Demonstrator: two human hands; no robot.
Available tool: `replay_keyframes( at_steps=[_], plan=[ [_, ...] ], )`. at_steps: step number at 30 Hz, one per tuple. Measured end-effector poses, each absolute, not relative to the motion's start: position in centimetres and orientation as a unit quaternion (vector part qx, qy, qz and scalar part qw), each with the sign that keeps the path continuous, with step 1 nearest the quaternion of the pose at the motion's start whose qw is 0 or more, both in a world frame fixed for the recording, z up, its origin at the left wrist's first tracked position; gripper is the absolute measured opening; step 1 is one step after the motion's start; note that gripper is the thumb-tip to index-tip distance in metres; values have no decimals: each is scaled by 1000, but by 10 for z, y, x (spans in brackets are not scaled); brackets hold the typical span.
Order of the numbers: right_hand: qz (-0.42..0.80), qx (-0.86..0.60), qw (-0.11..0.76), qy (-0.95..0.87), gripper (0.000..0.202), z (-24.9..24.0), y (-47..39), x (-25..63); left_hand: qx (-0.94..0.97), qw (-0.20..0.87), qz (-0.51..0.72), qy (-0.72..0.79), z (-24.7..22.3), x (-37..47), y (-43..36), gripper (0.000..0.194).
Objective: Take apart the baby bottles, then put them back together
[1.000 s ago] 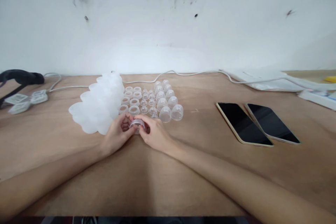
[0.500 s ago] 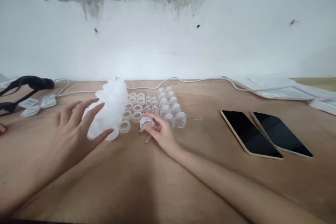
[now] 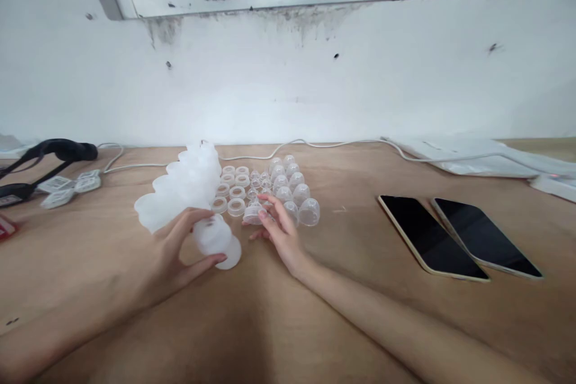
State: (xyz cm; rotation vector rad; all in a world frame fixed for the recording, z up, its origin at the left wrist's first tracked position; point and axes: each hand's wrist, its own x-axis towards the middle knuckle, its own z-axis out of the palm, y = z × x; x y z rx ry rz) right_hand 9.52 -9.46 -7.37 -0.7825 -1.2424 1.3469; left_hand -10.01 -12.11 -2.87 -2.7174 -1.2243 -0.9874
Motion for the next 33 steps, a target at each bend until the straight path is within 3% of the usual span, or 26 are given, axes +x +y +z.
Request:
replay_keyframes(
  at_steps=[6, 11, 18, 23, 33],
  plan=[
    [562, -328, 557, -517, 30, -74, -97, 94, -795, -164, -408, -418, -52, -75, -97, 55],
    [560, -311, 565, -520, 28, -75, -97, 95, -772, -243, -398, -433, -69, -78, -98, 46],
    [584, -279, 562, -515, 41, -55, -102, 103, -807, -178, -414, -381, -59, -83, -107, 46],
    [618, -271, 576, -462, 45, -51, -100, 105, -822, -188, -385, -374, -56, -83, -105, 46],
    [580, -276, 532, -552, 28, -59, -97, 109, -750, -345, -349, -443, -49, -87, -98, 34]
  ],
)
